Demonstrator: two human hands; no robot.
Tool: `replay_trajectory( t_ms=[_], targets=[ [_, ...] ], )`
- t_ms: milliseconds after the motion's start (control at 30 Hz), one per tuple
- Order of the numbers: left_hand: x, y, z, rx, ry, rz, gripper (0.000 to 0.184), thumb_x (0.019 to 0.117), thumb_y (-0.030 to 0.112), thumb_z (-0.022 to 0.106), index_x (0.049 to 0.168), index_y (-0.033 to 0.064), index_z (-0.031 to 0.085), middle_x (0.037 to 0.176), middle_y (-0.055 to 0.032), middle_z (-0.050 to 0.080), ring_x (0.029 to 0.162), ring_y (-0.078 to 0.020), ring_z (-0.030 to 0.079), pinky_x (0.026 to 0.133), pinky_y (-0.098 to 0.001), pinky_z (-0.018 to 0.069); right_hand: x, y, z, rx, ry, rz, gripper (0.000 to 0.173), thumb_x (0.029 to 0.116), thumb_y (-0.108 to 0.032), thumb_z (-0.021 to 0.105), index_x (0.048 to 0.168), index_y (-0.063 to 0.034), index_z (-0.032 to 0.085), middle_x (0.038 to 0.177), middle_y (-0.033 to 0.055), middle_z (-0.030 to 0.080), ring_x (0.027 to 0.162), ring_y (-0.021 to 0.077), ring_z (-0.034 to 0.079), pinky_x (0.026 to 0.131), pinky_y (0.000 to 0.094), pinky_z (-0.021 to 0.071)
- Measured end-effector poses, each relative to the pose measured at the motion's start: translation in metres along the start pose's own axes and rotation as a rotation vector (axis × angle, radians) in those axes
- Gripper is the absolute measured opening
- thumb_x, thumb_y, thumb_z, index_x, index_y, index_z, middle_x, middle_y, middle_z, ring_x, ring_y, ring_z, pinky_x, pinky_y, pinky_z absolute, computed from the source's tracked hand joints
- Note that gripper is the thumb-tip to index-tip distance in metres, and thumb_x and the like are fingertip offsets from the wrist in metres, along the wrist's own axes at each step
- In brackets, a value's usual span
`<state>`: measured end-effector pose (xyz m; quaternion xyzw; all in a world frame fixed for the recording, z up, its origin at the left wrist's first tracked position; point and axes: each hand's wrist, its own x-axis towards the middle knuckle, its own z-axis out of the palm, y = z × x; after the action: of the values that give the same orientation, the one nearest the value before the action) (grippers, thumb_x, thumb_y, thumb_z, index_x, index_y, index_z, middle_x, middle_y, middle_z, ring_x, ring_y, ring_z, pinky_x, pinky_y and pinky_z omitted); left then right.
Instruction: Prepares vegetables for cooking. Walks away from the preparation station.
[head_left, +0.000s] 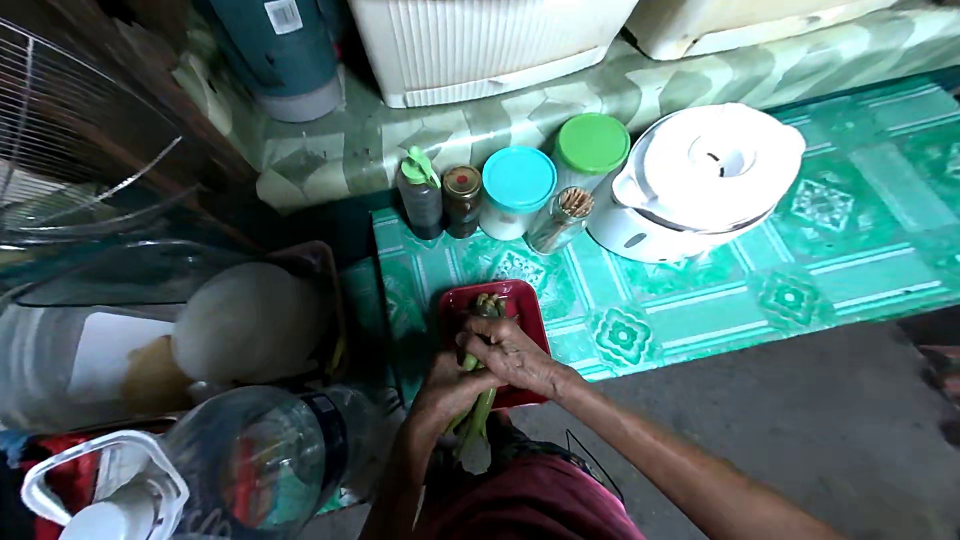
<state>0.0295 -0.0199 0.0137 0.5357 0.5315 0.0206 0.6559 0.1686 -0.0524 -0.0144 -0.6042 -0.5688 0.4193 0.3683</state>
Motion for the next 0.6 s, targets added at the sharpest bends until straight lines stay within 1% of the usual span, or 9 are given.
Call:
replay_trajectory(
  t_ms=[33,100,167,233,300,367,467,533,600],
  targets=[
    [0.001,-0.001,0.0,-0.016,-0.02,-0.016,0.025,0.0885,0.014,0.08,0.105,0.0004,0.068,0.085,-0.0091,0.069,0.073,-0.0165,0.067,0.07,-0.0342,0.0582,0.0,0.001,0.0,0.006,-0.026,0.005,0.024,0.1034,-0.012,0.05,0.093,0.0002,0.068,0.079,0.0086,0.062,0.073,0.015,0.06,0.068,0.0345,0.0496],
    [0.004,-0.003,-0.001,-0.038,-0.022,-0.001,0.026,0.0867,0.012,0.081,0.105,-0.0003,0.068,0.084,-0.0102,0.07,0.073,-0.0174,0.068,0.07,-0.0339,0.0589,0.0,0.0,-0.004,0.033,-0.099,-0.009,0.027,0.1054,-0.012,0.046,0.104,-0.0009,0.07,0.096,0.0099,0.067,0.089,0.0158,0.064,0.082,0.0367,0.0516],
    [0.001,0.0,-0.004,-0.034,-0.024,0.006,0.025,0.0873,0.009,0.079,0.108,-0.0004,0.067,0.086,-0.0099,0.069,0.074,-0.0169,0.066,0.07,-0.0336,0.0571,-0.001,0.001,-0.006,0.032,-0.152,-0.058,0.031,0.1053,-0.027,0.052,0.115,-0.0016,0.069,0.106,0.0127,0.068,0.099,0.0196,0.064,0.09,0.0401,0.0515],
    [-0.002,0.005,-0.007,-0.014,-0.022,-0.013,0.025,0.0851,0.004,0.08,0.107,-0.0003,0.069,0.088,-0.0089,0.069,0.076,-0.0152,0.066,0.072,-0.0321,0.0565,0.0,0.004,-0.007,0.025,-0.166,-0.116,0.037,0.0988,-0.035,0.065,0.114,-0.0023,0.066,0.104,0.0134,0.067,0.095,0.0208,0.065,0.086,0.0398,0.0533],
    [-0.004,0.01,-0.009,0.011,-0.031,-0.023,0.032,0.0813,0.002,0.083,0.109,0.0005,0.068,0.092,-0.0077,0.07,0.083,-0.0139,0.066,0.077,-0.0313,0.0564,0.001,0.006,-0.006,0.037,-0.144,-0.146,0.032,0.0967,-0.03,0.069,0.111,-0.0016,0.066,0.097,0.0123,0.066,0.09,0.0189,0.064,0.082,0.0362,0.0536],
    [-0.005,0.007,-0.012,0.007,-0.067,0.02,0.033,0.0813,0.002,0.084,0.11,0.0012,0.068,0.094,-0.0065,0.07,0.085,-0.0119,0.066,0.078,-0.0295,0.0566,-0.001,0.005,-0.005,-0.009,-0.114,-0.16,0.03,0.0987,-0.026,0.066,0.111,0.0015,0.067,0.098,0.0155,0.068,0.092,0.0225,0.066,0.085,0.0384,0.054],
    [-0.004,-0.005,-0.016,-0.028,-0.136,0.102,0.044,0.0784,0.004,0.086,0.117,0.0015,0.063,0.092,-0.0057,0.069,0.079,-0.0103,0.067,0.072,-0.0274,0.058,-0.004,0.004,-0.003,-0.112,-0.086,-0.123,0.034,0.1043,-0.028,0.057,0.115,0.0033,0.066,0.102,0.0193,0.068,0.094,0.028,0.068,0.086,0.0437,0.0554],
    [-0.001,-0.014,-0.015,-0.043,-0.159,0.153,0.051,0.0729,0.003,0.089,0.117,0.0012,0.063,0.093,-0.0054,0.071,0.082,-0.0104,0.069,0.076,-0.0284,0.0597,-0.006,0.004,0.0,-0.158,-0.044,-0.14,0.033,0.1048,-0.027,0.055,0.113,0.003,0.066,0.098,0.0192,0.068,0.089,0.0289,0.069,0.081,0.0436,0.0569],
    [-0.002,-0.016,-0.012,0.002,-0.133,0.176,0.058,0.0703,0.002,0.091,0.12,0.0022,0.061,0.097,-0.0056,0.071,0.088,-0.0109,0.069,0.081,-0.0297,0.0595,-0.007,0.004,0.003,-0.177,0.007,-0.17,0.028,0.1028,-0.024,0.056,0.108,0.0017,0.067,0.091,0.0166,0.067,0.082,0.0258,0.068,0.074,0.0398,0.0568]
  ],
)
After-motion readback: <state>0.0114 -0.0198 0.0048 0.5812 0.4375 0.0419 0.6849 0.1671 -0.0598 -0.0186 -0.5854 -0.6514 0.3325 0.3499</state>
